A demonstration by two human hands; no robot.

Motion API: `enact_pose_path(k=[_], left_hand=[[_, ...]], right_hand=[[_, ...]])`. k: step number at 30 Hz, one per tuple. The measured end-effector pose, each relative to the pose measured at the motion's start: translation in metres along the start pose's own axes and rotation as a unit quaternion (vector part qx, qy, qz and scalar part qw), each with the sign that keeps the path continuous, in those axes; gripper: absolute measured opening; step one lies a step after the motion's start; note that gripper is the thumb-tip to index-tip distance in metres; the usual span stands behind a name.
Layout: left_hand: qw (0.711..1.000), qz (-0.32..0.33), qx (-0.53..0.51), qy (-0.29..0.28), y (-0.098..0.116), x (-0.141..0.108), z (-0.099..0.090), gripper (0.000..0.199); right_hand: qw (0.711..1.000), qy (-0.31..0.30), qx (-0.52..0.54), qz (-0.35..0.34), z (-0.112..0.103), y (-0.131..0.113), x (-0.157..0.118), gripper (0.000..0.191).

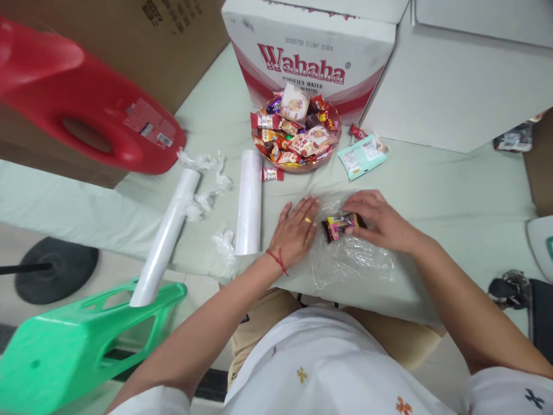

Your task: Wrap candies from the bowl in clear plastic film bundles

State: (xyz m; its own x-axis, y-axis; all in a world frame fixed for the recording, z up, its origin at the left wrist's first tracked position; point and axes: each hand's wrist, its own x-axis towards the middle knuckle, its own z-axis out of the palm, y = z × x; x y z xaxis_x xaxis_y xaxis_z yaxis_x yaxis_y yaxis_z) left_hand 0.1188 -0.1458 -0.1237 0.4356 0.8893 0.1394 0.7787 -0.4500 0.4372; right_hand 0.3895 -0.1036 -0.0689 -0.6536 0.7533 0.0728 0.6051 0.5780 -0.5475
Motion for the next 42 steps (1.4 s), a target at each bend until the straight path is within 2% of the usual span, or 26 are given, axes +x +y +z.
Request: enact_pose_path(k=[3,5,8,11,14,17,19,22,26,31,38,42], left_hand=[[0.991,-0.062,-0.046,0.108,-0.009,0.002,-0.004,0.042],[0.982,-0.101,-0.055,0.148,-0.012,0.007,-0.009,0.035],[0.988,-0.106,-0.032,0.105,-0.012,0.018,-0.011,0.029],[0.995,-0.093,0.001,0.046,-0.008,0.032,-0.005,0.03],[0.996,-0.086,-0.002,0.029,-0.005,0.042,0.0,0.02],[0.996,-0.079,-0.018,0.037,-0.004,0.047,-0.005,0.009],[0.997,-0.063,-0.027,0.034,-0.005,0.047,-0.012,0.01],[0.998,-0.034,-0.043,-0.002,-0.003,0.043,-0.02,0.017],[0.997,-0.028,-0.064,-0.025,0.0,0.033,-0.021,0.024],[0.997,0.04,-0.063,0.019,0.003,0.019,-0.023,0.017],[0.982,0.155,0.044,0.098,0.004,0.001,-0.015,0.03],[0.966,0.225,0.093,0.091,0.003,-0.007,-0.013,0.024]], right_hand=[[0.997,0.048,-0.031,0.046,-0.008,0.013,0.012,0.041],[0.997,0.034,-0.048,0.044,-0.008,0.023,0.022,0.04],[0.998,-0.032,-0.052,0.014,-0.002,0.035,0.037,0.036],[0.997,-0.073,-0.031,0.019,0.003,0.038,0.046,0.023],[0.997,-0.071,0.006,0.026,0.002,0.036,0.045,0.017],[0.997,-0.059,0.017,0.038,-0.004,0.033,0.038,0.018],[0.997,-0.051,0.023,0.045,-0.007,0.03,0.032,0.018],[0.998,-0.029,0.021,0.052,-0.009,0.026,0.025,0.019],[0.999,-0.003,0.008,0.053,-0.008,0.02,0.017,0.02],[0.999,0.033,0.006,0.03,-0.009,0.015,0.004,0.019],[0.996,0.07,-0.052,-0.004,0.005,0.023,-0.019,0.02],[0.988,0.088,-0.125,-0.017,0.015,0.032,-0.031,0.02]])
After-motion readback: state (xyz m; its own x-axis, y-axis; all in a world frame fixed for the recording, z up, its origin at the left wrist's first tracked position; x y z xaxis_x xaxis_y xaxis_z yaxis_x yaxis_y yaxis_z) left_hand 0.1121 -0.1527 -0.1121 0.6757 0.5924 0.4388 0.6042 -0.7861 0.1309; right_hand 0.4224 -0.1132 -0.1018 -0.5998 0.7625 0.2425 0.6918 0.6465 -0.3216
